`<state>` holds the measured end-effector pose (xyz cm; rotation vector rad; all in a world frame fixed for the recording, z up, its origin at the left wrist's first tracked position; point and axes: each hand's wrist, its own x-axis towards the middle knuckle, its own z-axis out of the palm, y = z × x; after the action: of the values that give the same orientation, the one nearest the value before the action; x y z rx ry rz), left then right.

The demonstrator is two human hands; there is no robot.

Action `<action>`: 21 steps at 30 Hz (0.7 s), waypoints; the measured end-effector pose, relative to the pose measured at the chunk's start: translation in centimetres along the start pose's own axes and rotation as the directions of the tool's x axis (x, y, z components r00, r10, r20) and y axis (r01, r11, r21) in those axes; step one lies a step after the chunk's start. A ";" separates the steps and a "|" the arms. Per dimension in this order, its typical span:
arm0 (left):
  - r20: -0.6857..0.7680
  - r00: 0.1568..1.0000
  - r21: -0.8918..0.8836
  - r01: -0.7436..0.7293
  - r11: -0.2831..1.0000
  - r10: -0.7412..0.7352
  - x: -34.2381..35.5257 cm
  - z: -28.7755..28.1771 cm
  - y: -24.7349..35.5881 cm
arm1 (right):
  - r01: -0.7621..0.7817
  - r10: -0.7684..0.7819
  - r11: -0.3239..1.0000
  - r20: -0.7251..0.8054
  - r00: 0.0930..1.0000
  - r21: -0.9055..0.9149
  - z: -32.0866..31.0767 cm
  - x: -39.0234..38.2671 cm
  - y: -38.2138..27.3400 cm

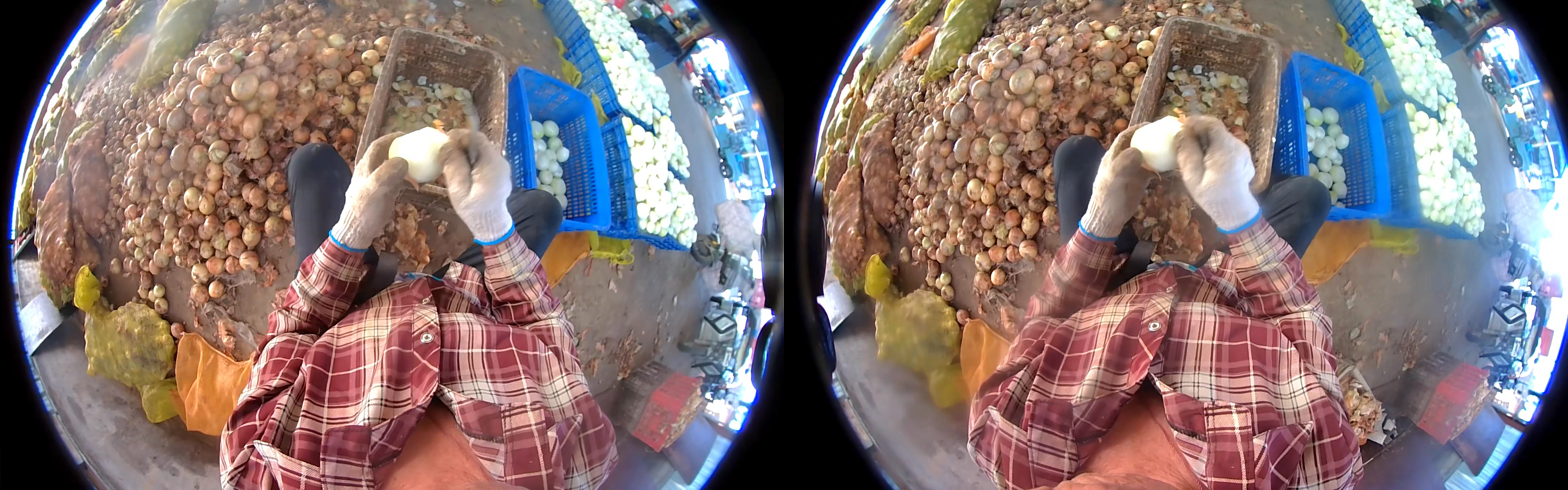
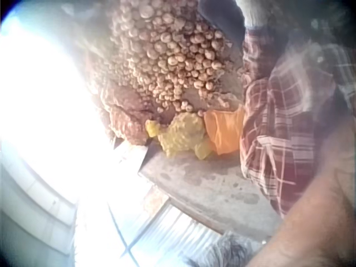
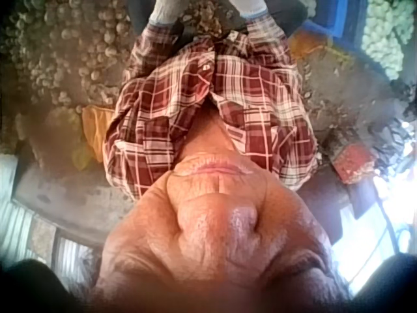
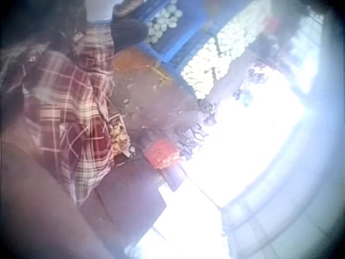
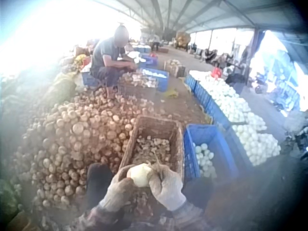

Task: The person sits on the ground and peels onions one by one using a small knife. They remove the outer skin and place the peeled onions into a blue crate while discarding the skins into a basket.

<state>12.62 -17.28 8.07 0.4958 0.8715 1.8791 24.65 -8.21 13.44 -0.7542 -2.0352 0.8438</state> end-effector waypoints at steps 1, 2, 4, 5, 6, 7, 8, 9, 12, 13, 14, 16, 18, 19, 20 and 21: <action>0.003 0.999 -0.050 -0.032 0.998 0.033 0.1 0.1 -0.4 | 0.067 -0.067 0.993 0.008 0.998 -0.097 0.1 0.0 -0.5; 0.001 1.000 -0.053 -0.029 0.998 0.029 0.2 0.2 -0.5 | 0.171 -0.160 0.973 0.079 0.984 -0.155 -0.2 0.0 -0.6; -0.003 1.000 -0.060 -0.021 0.998 0.021 0.4 0.4 -0.6 | 0.112 -0.104 0.987 0.078 0.991 -0.114 0.0 -0.4 -1.1; -0.003 1.000 -0.083 -0.019 0.996 0.019 0.6 0.3 -0.8 | 0.089 -0.082 0.992 0.077 0.994 -0.089 0.2 -0.5 -1.2; -0.003 1.000 -0.106 -0.017 0.994 0.017 0.8 0.0 -1.1 | 0.076 -0.077 0.997 0.032 0.997 0.023 0.7 -0.7 -0.5; -0.003 1.000 -0.129 -0.015 0.992 0.015 0.9 -0.2 -1.4 | -0.062 0.054 0.982 0.049 0.997 0.176 0.8 -0.7 -0.5; 0.023 1.000 -0.160 -0.009 0.987 0.013 0.7 -0.5 -1.6 | -0.199 0.181 0.926 0.086 0.980 0.320 0.6 -0.6 -0.6; 0.038 0.999 -0.190 0.021 0.981 -0.014 0.7 -0.7 -1.7 | -0.329 0.297 0.831 0.141 0.944 0.449 0.5 -0.6 -0.5; 0.041 0.995 -0.236 0.096 0.967 -0.089 0.6 -0.9 -2.4 | -0.358 0.298 0.809 0.201 0.933 0.465 0.0 -0.1 0.4; 0.071 0.993 -0.293 0.110 0.950 -0.094 0.4 -0.9 -2.4 | -0.407 0.325 0.769 0.246 0.913 0.493 0.0 -0.1 0.7; 0.103 0.990 -0.350 0.128 0.928 -0.097 0.2 -0.8 -2.3 | -0.411 0.357 0.712 0.209 0.910 0.569 0.2 -0.1 1.2; 0.128 0.986 -0.431 0.154 0.889 -0.109 0.2 -0.8 -2.5 | -0.393 0.428 0.585 0.143 0.893 0.709 0.8 -0.2 2.6; 0.102 0.987 -0.479 0.158 0.863 -0.124 0.3 -1.3 -2.7 | -0.380 0.430 0.619 0.109 0.896 0.687 0.4 0.1 3.3; 0.083 0.991 -0.518 0.135 0.845 -0.108 0.4 -1.4 -2.7 | -0.374 0.430 0.635 0.092 0.898 0.676 0.0 0.3 3.9; 0.071 0.993 -0.557 0.116 0.823 -0.092 0.7 -1.3 -2.5 | -0.397 0.463 0.654 0.074 0.883 0.644 -0.2 0.4 5.6; 0.061 0.995 -0.594 0.098 0.798 -0.077 1.1 -1.1 -2.3 | -0.359 0.407 0.812 -0.007 0.913 0.461 -0.2 0.4 8.8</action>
<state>12.76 -16.07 5.55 0.0881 0.2300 1.9249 26.52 -2.54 6.91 -0.9285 -1.5169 1.4193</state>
